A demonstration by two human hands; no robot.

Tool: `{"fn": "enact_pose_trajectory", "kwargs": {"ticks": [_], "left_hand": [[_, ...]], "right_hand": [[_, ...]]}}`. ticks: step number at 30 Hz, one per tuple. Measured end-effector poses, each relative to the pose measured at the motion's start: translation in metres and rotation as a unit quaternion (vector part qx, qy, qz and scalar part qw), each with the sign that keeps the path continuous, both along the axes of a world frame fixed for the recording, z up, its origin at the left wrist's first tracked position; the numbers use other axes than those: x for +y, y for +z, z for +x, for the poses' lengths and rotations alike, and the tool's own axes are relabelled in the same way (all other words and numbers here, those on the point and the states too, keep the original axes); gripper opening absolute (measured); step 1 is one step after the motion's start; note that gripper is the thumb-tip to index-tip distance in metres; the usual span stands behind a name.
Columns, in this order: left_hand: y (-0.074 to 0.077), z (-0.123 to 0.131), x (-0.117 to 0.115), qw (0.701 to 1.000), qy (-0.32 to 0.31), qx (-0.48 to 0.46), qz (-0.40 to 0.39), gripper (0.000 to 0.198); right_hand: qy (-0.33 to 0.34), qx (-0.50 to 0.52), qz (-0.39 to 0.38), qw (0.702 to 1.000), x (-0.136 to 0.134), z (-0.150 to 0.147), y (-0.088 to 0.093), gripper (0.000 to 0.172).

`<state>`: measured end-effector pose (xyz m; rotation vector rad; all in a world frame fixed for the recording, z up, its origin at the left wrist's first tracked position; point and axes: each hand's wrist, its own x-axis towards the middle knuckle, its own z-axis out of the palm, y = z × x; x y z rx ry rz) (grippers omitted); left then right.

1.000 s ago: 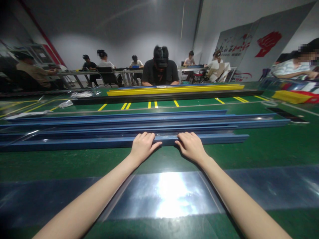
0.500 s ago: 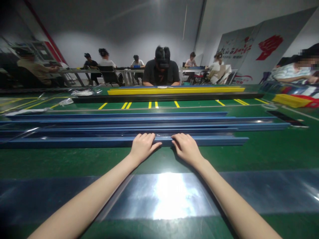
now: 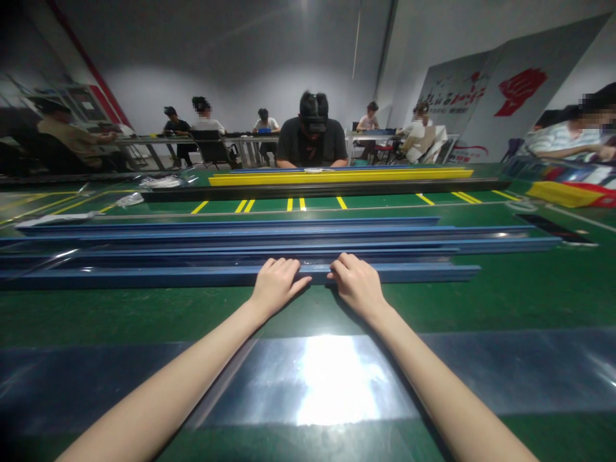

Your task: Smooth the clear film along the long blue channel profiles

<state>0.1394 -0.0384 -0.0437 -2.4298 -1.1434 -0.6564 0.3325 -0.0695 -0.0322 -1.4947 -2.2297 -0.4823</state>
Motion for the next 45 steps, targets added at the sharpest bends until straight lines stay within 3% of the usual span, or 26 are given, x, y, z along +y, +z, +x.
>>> {"fn": "enact_pose_trajectory", "kwargs": {"ticks": [10, 18, 25, 33, 40, 45], "left_hand": [[-0.002, 0.000, 0.001, 0.997, -0.075, 0.005, 0.013, 0.026], [-0.001, -0.001, 0.000, 1.000, -0.016, -0.006, 0.016, 0.030], [-0.002, 0.001, -0.001, 1.000, -0.019, -0.016, 0.001, 0.030], [-0.001, 0.003, 0.000, 1.000, -0.010, -0.007, -0.007, 0.030], [-0.001, 0.003, 0.000, 1.000, -0.009, -0.004, -0.004, 0.030], [-0.001, 0.003, 0.000, 1.000, -0.008, 0.000, -0.008, 0.029]], "right_hand": [[-0.030, -0.019, -0.010, 0.999, -0.003, 0.014, 0.003, 0.021], [-0.085, -0.024, -0.045, 0.995, -0.008, 0.041, 0.012, 0.018], [-0.111, -0.037, -0.075, 0.990, -0.009, 0.051, 0.016, 0.015], [-0.106, -0.065, -0.052, 0.991, -0.011, 0.044, 0.013, 0.015], [-0.032, -0.045, -0.022, 0.998, -0.006, 0.015, 0.003, 0.028], [-0.044, -0.053, -0.008, 0.998, -0.002, 0.006, 0.002, 0.025]]}}
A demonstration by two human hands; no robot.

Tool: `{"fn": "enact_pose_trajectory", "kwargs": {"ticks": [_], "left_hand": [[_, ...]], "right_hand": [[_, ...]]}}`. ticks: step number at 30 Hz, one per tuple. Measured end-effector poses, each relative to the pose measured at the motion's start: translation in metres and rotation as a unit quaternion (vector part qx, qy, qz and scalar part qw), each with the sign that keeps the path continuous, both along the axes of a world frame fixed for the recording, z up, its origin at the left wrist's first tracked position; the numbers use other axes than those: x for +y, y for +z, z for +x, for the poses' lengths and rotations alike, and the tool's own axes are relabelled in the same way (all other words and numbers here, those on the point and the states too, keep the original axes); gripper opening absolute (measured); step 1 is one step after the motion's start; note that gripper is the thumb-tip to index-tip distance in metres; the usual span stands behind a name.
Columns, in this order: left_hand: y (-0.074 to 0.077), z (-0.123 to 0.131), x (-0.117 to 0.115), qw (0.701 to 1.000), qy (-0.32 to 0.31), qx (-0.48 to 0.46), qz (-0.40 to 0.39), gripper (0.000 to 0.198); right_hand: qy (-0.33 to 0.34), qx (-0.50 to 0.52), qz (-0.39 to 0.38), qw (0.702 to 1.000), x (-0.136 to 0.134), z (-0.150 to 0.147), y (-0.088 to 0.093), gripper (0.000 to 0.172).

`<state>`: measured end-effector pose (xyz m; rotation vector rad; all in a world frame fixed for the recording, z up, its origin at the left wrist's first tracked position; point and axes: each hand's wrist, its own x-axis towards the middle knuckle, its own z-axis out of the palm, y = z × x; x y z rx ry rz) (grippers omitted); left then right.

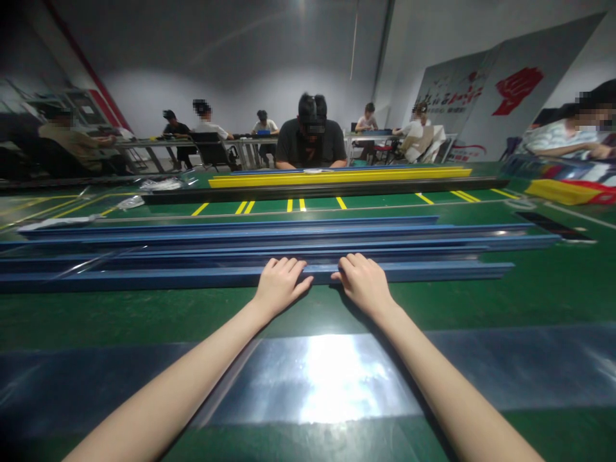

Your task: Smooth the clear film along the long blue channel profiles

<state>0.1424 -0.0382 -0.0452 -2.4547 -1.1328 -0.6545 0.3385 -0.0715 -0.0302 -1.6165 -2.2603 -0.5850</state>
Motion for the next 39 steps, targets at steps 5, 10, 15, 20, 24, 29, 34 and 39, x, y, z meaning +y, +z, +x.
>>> {"fn": "enact_pose_trajectory", "kwargs": {"ticks": [5, 10, 15, 20, 24, 29, 34, 39], "left_hand": [[0.000, -0.002, 0.000, 1.000, -0.025, 0.006, 0.001, 0.029], [0.002, -0.003, -0.001, 0.999, -0.045, 0.015, 0.004, 0.030], [0.002, -0.001, -0.001, 0.998, -0.063, 0.025, 0.013, 0.033], [0.001, -0.001, -0.001, 0.999, -0.039, 0.016, 0.027, 0.033], [0.001, -0.001, -0.002, 1.000, -0.002, 0.006, 0.025, 0.039], [0.001, -0.001, -0.002, 1.000, 0.016, 0.005, 0.026, 0.039], [0.001, -0.001, -0.001, 0.999, 0.020, 0.004, 0.024, 0.036], [0.000, -0.001, 0.000, 1.000, 0.018, 0.002, 0.026, 0.034]], "right_hand": [[0.004, -0.009, 0.000, 1.000, 0.001, 0.002, 0.003, 0.025], [0.003, -0.018, -0.008, 1.000, 0.001, 0.004, 0.005, 0.024], [-0.020, -0.022, -0.025, 0.999, 0.000, 0.010, 0.007, 0.022], [-0.061, -0.025, -0.056, 0.996, -0.003, 0.022, 0.012, 0.019], [-0.088, -0.029, -0.072, 0.993, -0.004, 0.029, 0.014, 0.019], [-0.100, -0.033, -0.075, 0.992, -0.003, 0.029, 0.014, 0.018], [-0.099, -0.051, -0.070, 0.991, -0.003, 0.028, 0.013, 0.019], [-0.085, -0.070, -0.066, 0.992, -0.003, 0.029, 0.012, 0.020]]}}
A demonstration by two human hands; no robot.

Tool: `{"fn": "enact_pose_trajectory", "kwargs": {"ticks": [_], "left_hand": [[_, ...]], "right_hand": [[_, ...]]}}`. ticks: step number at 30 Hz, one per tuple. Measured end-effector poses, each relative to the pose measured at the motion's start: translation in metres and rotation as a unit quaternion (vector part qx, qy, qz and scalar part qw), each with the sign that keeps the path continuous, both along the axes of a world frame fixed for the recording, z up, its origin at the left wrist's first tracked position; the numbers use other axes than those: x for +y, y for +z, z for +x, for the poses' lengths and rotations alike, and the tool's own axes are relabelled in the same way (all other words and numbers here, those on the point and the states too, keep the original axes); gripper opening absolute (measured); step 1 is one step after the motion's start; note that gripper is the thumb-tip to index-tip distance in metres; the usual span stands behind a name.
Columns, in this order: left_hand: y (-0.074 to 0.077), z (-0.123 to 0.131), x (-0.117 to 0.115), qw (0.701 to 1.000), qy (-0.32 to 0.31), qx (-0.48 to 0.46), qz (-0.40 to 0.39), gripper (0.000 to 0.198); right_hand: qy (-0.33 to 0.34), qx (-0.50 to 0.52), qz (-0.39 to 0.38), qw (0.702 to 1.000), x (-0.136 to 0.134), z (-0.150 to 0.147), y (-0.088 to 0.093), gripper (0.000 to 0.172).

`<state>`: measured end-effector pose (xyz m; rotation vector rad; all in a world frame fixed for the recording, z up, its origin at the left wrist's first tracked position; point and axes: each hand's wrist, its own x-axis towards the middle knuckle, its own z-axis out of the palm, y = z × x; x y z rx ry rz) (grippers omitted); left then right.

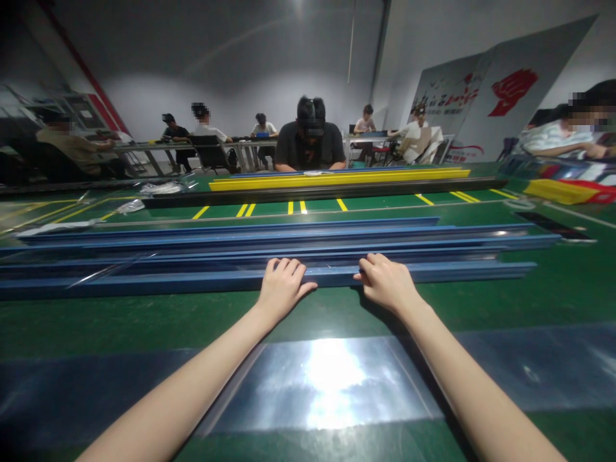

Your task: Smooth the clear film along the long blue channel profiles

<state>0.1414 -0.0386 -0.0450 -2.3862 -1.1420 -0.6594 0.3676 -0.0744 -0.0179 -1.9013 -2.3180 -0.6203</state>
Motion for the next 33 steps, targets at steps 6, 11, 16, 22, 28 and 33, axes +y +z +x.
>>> {"fn": "enact_pose_trajectory", "kwargs": {"ticks": [6, 11, 16, 22, 28, 33], "left_hand": [[-0.001, 0.000, 0.000, 1.000, -0.004, -0.001, 0.000, 0.034], [-0.002, 0.000, 0.001, 1.000, -0.006, -0.001, 0.000, 0.034], [-0.002, 0.000, 0.001, 1.000, -0.007, -0.002, 0.000, 0.034], [-0.003, 0.000, 0.002, 1.000, -0.007, 0.000, -0.001, 0.034], [-0.002, 0.000, 0.001, 1.000, -0.005, -0.001, -0.003, 0.034], [-0.001, 0.000, 0.001, 1.000, -0.006, -0.001, -0.007, 0.034]], "right_hand": [[0.001, 0.014, 0.013, 1.000, 0.000, 0.001, -0.003, 0.025], [0.049, 0.011, 0.015, 0.999, 0.003, 0.003, -0.006, 0.029], [0.101, 0.041, -0.021, 0.994, 0.008, -0.004, -0.007, 0.039], [0.109, 0.047, -0.001, 0.993, 0.012, -0.015, -0.013, 0.042], [0.093, 0.044, 0.069, 0.992, 0.014, -0.017, -0.023, 0.042], [0.068, 0.051, 0.108, 0.990, 0.018, -0.020, -0.025, 0.045]]}}
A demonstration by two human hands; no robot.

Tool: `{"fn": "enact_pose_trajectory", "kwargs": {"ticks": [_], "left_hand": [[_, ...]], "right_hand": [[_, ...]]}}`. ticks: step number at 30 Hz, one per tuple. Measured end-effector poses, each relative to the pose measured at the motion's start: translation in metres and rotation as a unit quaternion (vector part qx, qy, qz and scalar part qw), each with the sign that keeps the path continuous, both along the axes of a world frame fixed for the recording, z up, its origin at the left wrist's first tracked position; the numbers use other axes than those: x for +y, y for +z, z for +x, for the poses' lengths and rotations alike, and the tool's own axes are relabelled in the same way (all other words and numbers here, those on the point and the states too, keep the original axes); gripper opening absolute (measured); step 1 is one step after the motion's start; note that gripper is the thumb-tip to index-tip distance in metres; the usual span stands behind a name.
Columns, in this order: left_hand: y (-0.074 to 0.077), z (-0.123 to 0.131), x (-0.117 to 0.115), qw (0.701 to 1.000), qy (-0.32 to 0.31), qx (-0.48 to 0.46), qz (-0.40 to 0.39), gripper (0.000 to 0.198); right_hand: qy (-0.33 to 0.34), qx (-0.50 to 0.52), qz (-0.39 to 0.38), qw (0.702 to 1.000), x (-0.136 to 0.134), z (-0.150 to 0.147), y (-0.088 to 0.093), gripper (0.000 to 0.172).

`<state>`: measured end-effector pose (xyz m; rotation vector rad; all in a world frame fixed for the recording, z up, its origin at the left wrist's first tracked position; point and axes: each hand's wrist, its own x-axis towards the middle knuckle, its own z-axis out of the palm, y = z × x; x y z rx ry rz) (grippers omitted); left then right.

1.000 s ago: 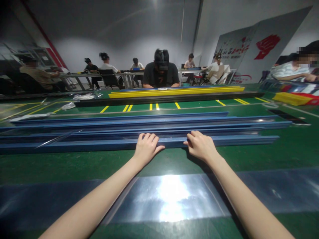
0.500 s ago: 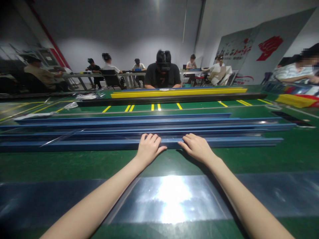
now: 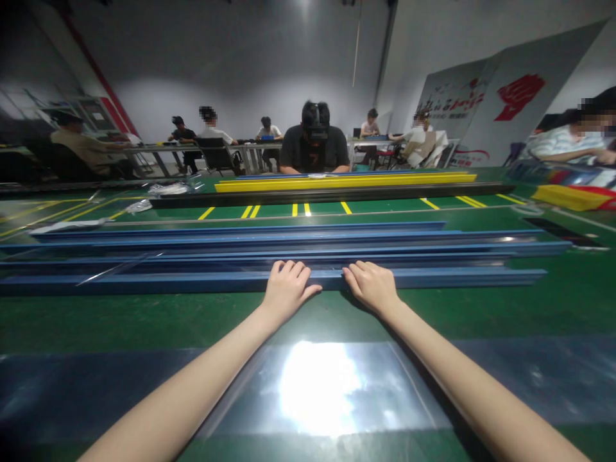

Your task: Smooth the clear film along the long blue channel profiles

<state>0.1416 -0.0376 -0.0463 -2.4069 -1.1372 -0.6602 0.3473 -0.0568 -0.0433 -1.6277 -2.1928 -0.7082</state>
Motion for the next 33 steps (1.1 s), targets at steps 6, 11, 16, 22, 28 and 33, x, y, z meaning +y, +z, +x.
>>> {"fn": "enact_pose_trajectory", "kwargs": {"ticks": [6, 11, 16, 22, 28, 33], "left_hand": [[-0.0003, -0.0002, 0.0005, 1.000, 0.005, 0.005, -0.004, 0.035], [-0.0003, -0.0002, 0.0004, 1.000, 0.001, 0.003, -0.002, 0.034], [0.0002, -0.0004, 0.0002, 1.000, 0.002, 0.000, -0.004, 0.034], [0.0003, -0.0009, -0.0005, 1.000, 0.003, 0.003, -0.007, 0.034], [0.0001, -0.0008, -0.0008, 1.000, 0.004, 0.007, -0.009, 0.034], [0.0014, -0.0006, -0.0017, 1.000, 0.004, 0.007, -0.009, 0.033]], "right_hand": [[-0.022, 0.019, 0.028, 0.999, 0.0033, -0.0038, -0.0020, 0.046], [-0.009, 0.030, 0.029, 0.999, 0.0025, -0.0016, -0.0021, 0.045], [0.052, 0.012, -0.015, 0.998, -0.0010, 0.0003, 0.0017, 0.042], [0.115, 0.034, -0.058, 0.991, -0.0043, 0.0008, 0.0052, 0.036], [0.118, 0.039, -0.080, 0.989, -0.0054, 0.0007, 0.0070, 0.036], [0.112, 0.036, -0.079, 0.990, -0.0037, 0.0011, 0.0053, 0.038]]}}
